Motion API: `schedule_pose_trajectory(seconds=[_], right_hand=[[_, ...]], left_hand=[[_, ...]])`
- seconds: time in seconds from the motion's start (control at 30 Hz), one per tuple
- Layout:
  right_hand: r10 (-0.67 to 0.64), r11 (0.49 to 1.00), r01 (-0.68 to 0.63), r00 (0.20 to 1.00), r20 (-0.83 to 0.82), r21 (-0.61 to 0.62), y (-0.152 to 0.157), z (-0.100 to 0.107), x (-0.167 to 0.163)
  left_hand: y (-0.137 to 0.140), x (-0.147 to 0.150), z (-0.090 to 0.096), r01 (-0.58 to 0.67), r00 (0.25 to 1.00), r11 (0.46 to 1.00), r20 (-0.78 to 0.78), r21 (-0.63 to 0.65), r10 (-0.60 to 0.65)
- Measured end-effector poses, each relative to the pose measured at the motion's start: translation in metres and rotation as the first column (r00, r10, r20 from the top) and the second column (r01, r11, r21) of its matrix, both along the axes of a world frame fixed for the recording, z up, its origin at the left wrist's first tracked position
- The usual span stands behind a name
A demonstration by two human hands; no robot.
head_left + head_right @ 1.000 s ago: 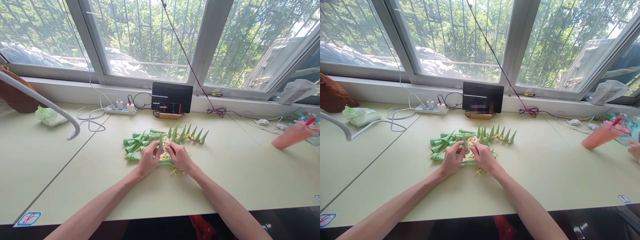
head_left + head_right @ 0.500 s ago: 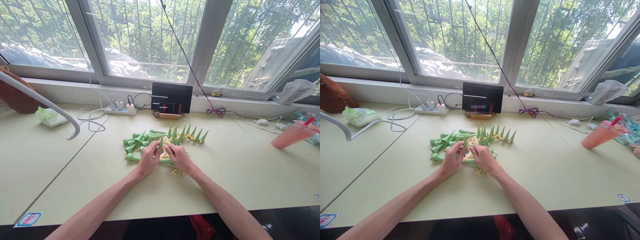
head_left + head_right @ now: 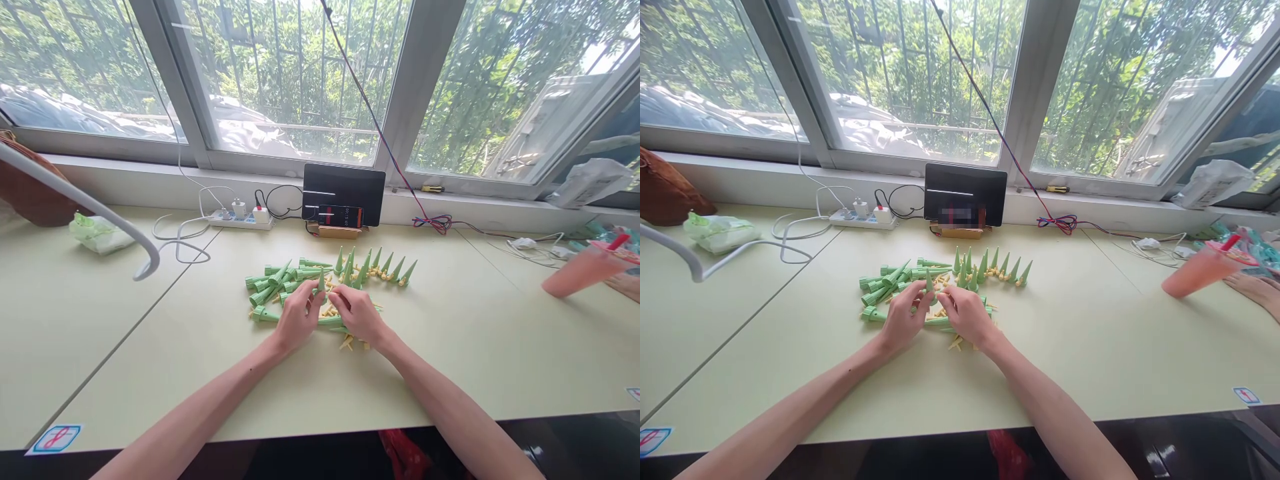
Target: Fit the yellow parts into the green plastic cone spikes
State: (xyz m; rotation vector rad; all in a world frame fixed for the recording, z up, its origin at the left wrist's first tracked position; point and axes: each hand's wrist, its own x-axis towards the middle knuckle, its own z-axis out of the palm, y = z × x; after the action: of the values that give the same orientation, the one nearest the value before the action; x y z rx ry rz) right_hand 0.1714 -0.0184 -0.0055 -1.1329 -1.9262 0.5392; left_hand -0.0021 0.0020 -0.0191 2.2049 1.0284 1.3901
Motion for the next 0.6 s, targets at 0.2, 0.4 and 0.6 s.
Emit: schedule_pose_trajectory(seconds=[0.2,0.4,0.6], right_hand=[[-0.020,1.000,0.021,0.999,-0.045,0.019,0.0007,-0.0012,0.0002],[-0.007,0.998,0.013,0.997,-0.079,0.065,0.0031,-0.0040,0.0004],[0.011,0.992,0.001,0.995,-0.096,0.126,0.0027,-0.0025,0.0003]], left_hand=[[0.0018,-0.0012,0.0046,-0.043,0.999,0.999,0.027,0.004,0.043],[0.0017,-0.0010,0.0045,-0.027,0.999,0.999,0.026,0.017,0.027],[0.0021,-0.0014,0.0044,-0.015,1.000,1.000,0.024,0.027,0.014]])
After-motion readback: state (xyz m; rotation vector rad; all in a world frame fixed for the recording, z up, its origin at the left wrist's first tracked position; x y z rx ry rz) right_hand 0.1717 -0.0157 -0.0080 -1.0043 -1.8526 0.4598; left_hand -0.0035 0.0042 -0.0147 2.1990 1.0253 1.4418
